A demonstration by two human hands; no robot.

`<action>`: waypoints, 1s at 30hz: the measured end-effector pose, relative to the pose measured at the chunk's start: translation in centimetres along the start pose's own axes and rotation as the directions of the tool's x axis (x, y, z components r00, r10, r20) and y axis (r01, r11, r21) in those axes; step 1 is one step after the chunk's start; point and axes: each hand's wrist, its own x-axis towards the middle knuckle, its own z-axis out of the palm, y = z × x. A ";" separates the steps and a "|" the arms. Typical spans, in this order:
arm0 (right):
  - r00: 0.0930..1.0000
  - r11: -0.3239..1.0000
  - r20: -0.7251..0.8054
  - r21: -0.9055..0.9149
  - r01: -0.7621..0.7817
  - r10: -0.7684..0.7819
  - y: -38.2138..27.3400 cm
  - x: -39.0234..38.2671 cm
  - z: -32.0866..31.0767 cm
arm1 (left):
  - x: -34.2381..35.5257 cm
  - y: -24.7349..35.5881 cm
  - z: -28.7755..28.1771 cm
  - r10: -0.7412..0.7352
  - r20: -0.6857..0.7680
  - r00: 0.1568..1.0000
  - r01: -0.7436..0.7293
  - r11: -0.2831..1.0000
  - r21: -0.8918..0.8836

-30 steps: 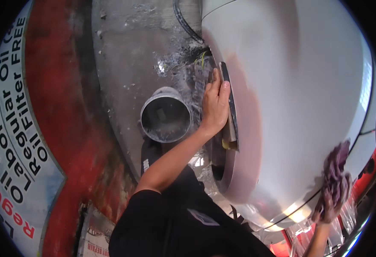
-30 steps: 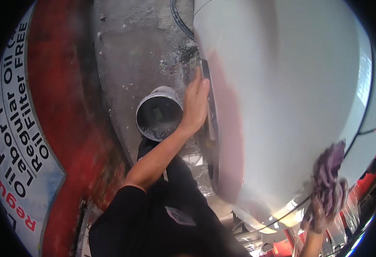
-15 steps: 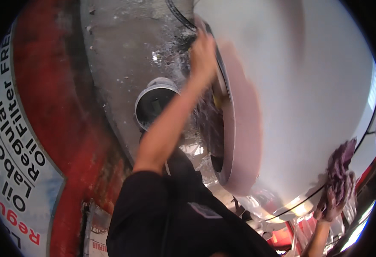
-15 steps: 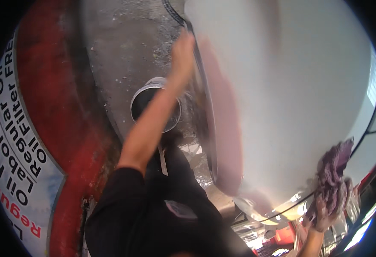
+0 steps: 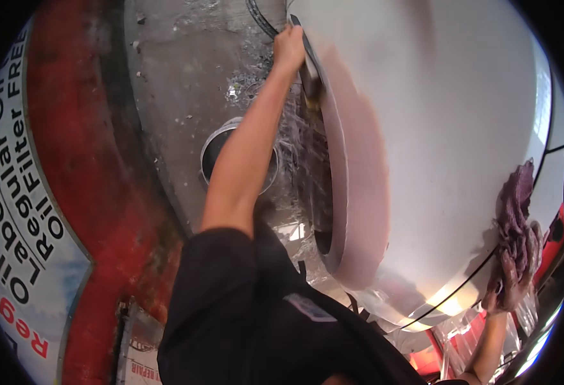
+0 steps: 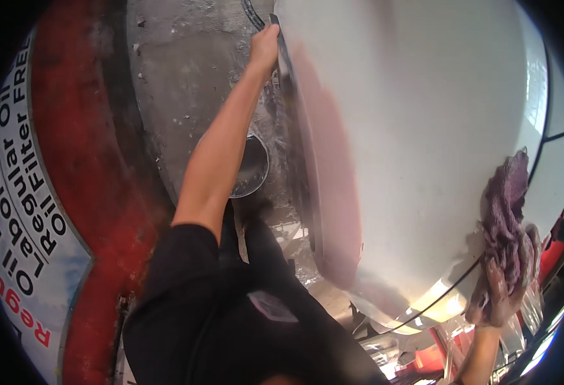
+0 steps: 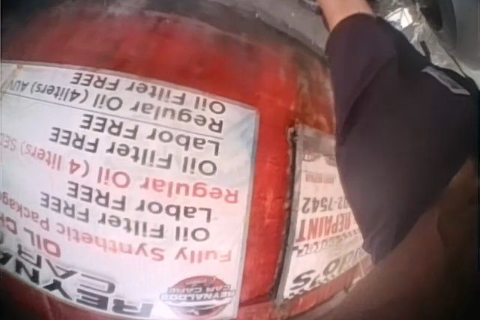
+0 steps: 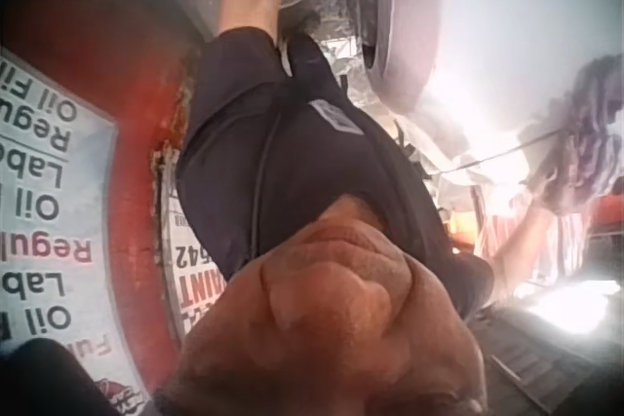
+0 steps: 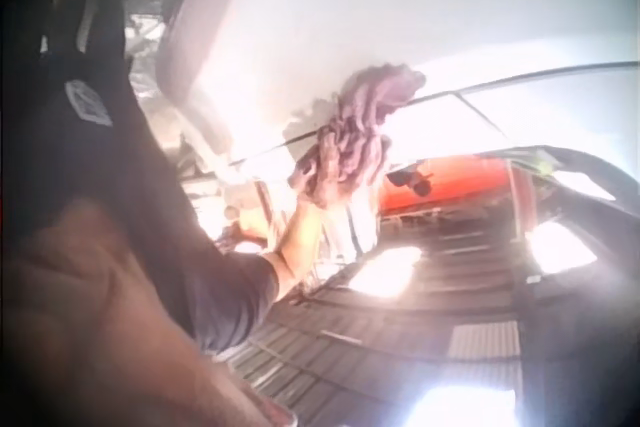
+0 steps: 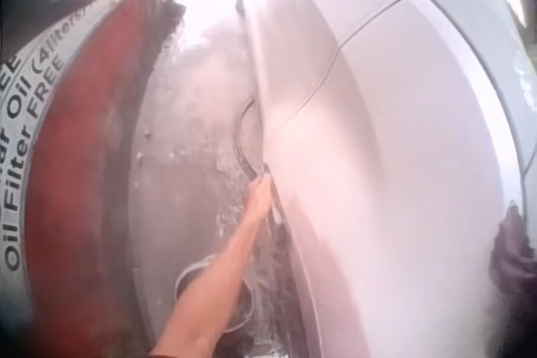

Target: The person sands a section of a white car's front bumper with a sanding block, repeatedly dipping it into a bucket of water and wiping the surface with a cloth. The person works on the curved area near the wheel arch and the lower edge of the bumper.

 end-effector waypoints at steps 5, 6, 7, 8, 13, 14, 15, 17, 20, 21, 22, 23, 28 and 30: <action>0.997 0.997 -0.018 -0.022 -0.070 0.070 -0.3 -1.3 1.0 | -12.9 5.6 3.9 0.011 -0.078 0.997 0.001 0.987 0.160; 0.994 0.991 0.003 -0.087 -0.106 0.106 -0.8 -1.7 0.7 | -18.0 7.9 3.6 -0.028 -0.019 0.999 0.031 0.983 0.183; 0.994 0.994 0.037 -0.035 -0.104 0.105 -1.2 -2.3 -0.2 | -21.1 9.6 3.5 -0.077 0.023 0.997 0.072 0.978 0.198; 0.994 0.994 0.025 -0.026 -0.103 0.103 -1.4 -2.4 -0.8 | -18.3 9.1 4.2 -0.011 0.041 0.999 0.003 0.985 0.172; 1.000 1.000 0.009 0.014 0.000 0.000 -0.2 -0.3 -0.2 | 1.3 -1.0 -1.3 0.017 -0.111 0.994 -0.012 0.999 0.047; 1.000 1.000 0.014 0.012 0.008 -0.008 -0.2 -0.2 -0.1 | 0.1 -1.3 -0.4 -0.028 -0.110 0.994 0.027 1.000 -0.008; 1.000 1.000 0.017 0.005 0.011 -0.011 -0.2 0.0 -0.3 | -1.7 -0.2 0.8 -0.069 -0.103 0.992 0.063 0.996 -0.065; 0.999 0.999 -0.019 -0.022 -0.048 0.048 0.0 -1.1 0.9 | -13.0 6.2 3.9 0.063 0.006 0.998 -0.063 0.997 0.043; 0.995 0.994 0.044 -0.056 -0.090 0.092 -1.0 -1.6 0.2 | -26.7 10.7 3.6 0.046 0.083 0.996 -0.061 0.979 0.196; 0.997 0.995 0.023 -0.061 -0.073 0.074 -0.5 -1.0 0.6 | -28.0 10.4 3.5 0.140 0.044 0.989 -0.147 0.962 0.229; 0.999 0.998 0.001 -0.026 -0.052 0.052 -0.2 -0.7 0.6 | -24.5 8.8 3.5 0.136 0.038 0.990 -0.141 0.969 0.204; 0.999 0.999 0.015 -0.017 -0.048 0.049 -0.7 -0.3 -0.6 | -20.9 9.0 3.7 0.163 0.039 0.986 -0.165 0.982 0.088; 0.989 0.997 -0.137 -0.071 0.040 -0.049 0.9 1.3 1.3 | -13.4 4.9 1.5 0.187 -0.033 0.982 -0.185 0.981 0.051; 0.987 0.995 -0.154 -0.097 0.029 -0.043 1.1 0.1 1.1 | -23.1 7.3 3.2 0.202 0.129 0.971 -0.213 0.974 0.078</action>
